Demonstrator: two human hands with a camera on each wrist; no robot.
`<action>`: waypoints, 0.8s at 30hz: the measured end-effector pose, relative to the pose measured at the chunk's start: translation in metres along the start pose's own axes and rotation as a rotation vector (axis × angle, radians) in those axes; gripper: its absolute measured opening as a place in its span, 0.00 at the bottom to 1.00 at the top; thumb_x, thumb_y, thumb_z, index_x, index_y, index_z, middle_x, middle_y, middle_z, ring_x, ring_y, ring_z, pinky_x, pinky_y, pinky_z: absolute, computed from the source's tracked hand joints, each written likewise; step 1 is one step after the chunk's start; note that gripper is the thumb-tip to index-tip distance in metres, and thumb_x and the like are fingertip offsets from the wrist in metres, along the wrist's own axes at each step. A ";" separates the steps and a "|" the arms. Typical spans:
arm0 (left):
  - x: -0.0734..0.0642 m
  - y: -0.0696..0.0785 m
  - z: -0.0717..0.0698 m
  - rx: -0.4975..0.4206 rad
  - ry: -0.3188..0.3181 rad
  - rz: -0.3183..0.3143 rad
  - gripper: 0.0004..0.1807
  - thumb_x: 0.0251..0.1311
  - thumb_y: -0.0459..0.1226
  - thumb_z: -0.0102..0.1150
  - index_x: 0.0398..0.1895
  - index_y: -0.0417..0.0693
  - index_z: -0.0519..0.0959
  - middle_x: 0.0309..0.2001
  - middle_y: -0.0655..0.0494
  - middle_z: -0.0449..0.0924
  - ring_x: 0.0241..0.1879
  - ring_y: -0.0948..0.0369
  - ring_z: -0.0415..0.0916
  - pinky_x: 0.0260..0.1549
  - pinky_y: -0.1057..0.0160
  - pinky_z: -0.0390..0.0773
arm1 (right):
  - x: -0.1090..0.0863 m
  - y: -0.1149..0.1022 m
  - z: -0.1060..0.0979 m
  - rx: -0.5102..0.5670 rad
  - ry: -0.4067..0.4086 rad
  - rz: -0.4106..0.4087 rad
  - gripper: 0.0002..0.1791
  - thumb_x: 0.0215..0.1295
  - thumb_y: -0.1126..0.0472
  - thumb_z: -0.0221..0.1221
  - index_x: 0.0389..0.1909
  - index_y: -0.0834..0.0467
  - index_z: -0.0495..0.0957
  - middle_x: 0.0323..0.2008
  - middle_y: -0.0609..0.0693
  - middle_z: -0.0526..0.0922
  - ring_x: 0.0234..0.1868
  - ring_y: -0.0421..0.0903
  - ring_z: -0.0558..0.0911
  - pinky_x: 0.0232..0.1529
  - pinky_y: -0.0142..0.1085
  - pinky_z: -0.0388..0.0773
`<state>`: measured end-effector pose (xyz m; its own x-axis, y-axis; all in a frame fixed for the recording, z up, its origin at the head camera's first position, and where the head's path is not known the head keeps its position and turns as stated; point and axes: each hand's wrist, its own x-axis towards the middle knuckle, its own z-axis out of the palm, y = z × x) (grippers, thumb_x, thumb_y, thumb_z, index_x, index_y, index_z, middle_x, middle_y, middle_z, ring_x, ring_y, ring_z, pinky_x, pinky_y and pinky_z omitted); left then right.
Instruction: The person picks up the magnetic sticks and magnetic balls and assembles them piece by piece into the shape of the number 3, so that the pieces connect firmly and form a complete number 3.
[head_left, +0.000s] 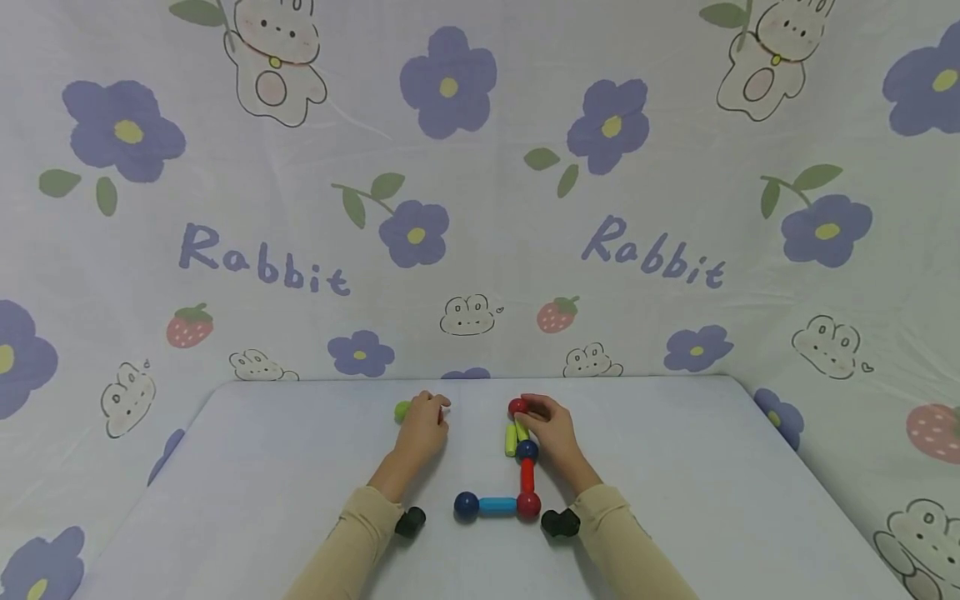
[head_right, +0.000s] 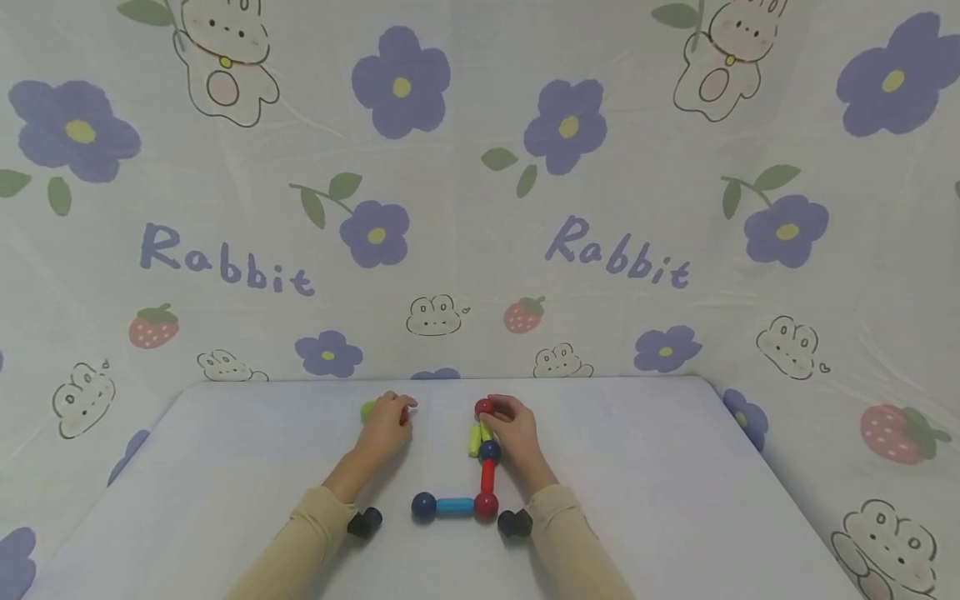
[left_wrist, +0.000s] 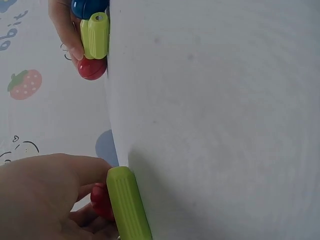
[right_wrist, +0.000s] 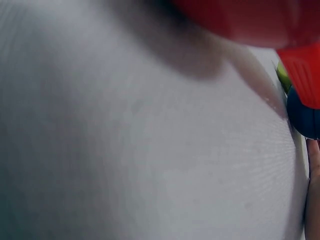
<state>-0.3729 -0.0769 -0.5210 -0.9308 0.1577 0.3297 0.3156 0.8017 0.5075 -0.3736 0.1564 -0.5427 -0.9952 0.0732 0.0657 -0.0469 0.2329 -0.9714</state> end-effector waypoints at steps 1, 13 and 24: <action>0.000 0.000 0.000 -0.003 0.002 0.005 0.17 0.51 0.22 0.59 0.46 0.36 0.81 0.32 0.48 0.74 0.35 0.56 0.68 0.38 0.58 0.73 | 0.000 0.000 0.000 0.000 -0.001 -0.001 0.24 0.63 0.64 0.63 0.61 0.58 0.74 0.61 0.59 0.77 0.61 0.55 0.78 0.64 0.45 0.74; 0.002 0.033 0.005 0.016 -0.083 0.069 0.15 0.61 0.36 0.62 0.51 0.47 0.79 0.52 0.47 0.76 0.53 0.51 0.73 0.53 0.53 0.77 | 0.000 0.000 0.000 -0.004 0.001 0.009 0.24 0.63 0.63 0.63 0.60 0.59 0.75 0.60 0.59 0.77 0.60 0.54 0.78 0.64 0.45 0.74; -0.001 0.057 0.026 -0.231 -0.363 -0.003 0.27 0.60 0.42 0.65 0.62 0.46 0.73 0.55 0.48 0.77 0.52 0.55 0.75 0.52 0.57 0.80 | 0.000 0.001 0.000 -0.012 0.010 -0.016 0.23 0.64 0.63 0.62 0.59 0.60 0.75 0.59 0.60 0.79 0.59 0.55 0.79 0.63 0.45 0.75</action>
<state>-0.3590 -0.0161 -0.5126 -0.9232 0.3814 0.0473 0.3075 0.6591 0.6863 -0.3741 0.1564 -0.5441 -0.9933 0.0795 0.0834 -0.0615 0.2458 -0.9674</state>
